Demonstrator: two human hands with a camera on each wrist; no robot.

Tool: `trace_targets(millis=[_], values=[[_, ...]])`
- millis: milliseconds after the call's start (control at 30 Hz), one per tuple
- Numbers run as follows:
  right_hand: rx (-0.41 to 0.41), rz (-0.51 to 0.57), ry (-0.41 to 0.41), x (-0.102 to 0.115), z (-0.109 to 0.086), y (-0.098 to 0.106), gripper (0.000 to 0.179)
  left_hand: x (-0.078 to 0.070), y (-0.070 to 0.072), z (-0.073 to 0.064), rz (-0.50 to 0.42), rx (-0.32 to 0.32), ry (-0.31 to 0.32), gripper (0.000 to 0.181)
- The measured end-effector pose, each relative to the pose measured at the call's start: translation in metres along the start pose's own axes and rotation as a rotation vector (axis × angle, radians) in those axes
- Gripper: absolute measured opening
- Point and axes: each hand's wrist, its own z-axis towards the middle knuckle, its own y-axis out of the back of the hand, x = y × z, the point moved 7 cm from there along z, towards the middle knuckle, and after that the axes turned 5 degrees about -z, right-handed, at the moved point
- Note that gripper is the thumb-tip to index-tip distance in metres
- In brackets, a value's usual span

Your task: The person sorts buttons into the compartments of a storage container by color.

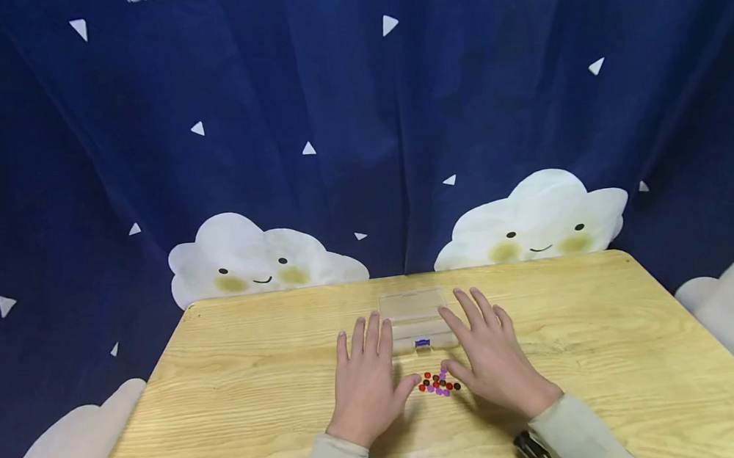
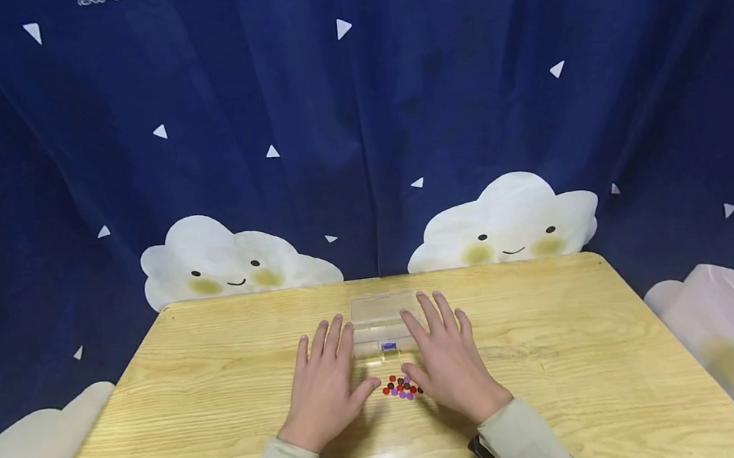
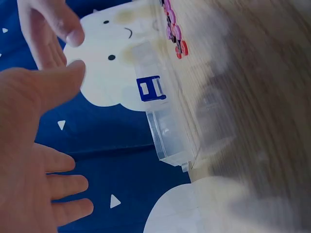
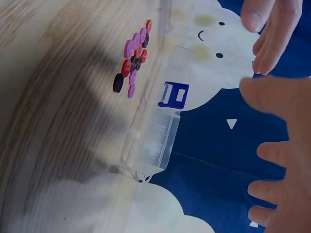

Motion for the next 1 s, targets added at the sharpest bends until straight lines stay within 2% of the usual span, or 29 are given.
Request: trace_targets(millis=[100,433,733,1000], values=[[-0.033,0.045,0.012,0.001,0.003,0.003,0.072,-0.002,0.003,0.001,-0.003,-0.025,-0.018,0.088],[-0.110,0.157,0.050,0.001,0.006,0.013,0.051,-0.005,0.015,0.003,-0.079,-0.171,-0.100,0.063],[-0.042,0.159,0.027,-0.002,0.007,0.002,0.051,-0.002,0.012,0.003,-0.114,-0.164,-0.102,0.056],[-0.008,0.158,0.007,-0.009,0.008,-0.002,0.051,-0.008,0.013,0.008,-0.163,-0.208,-0.149,0.054]])
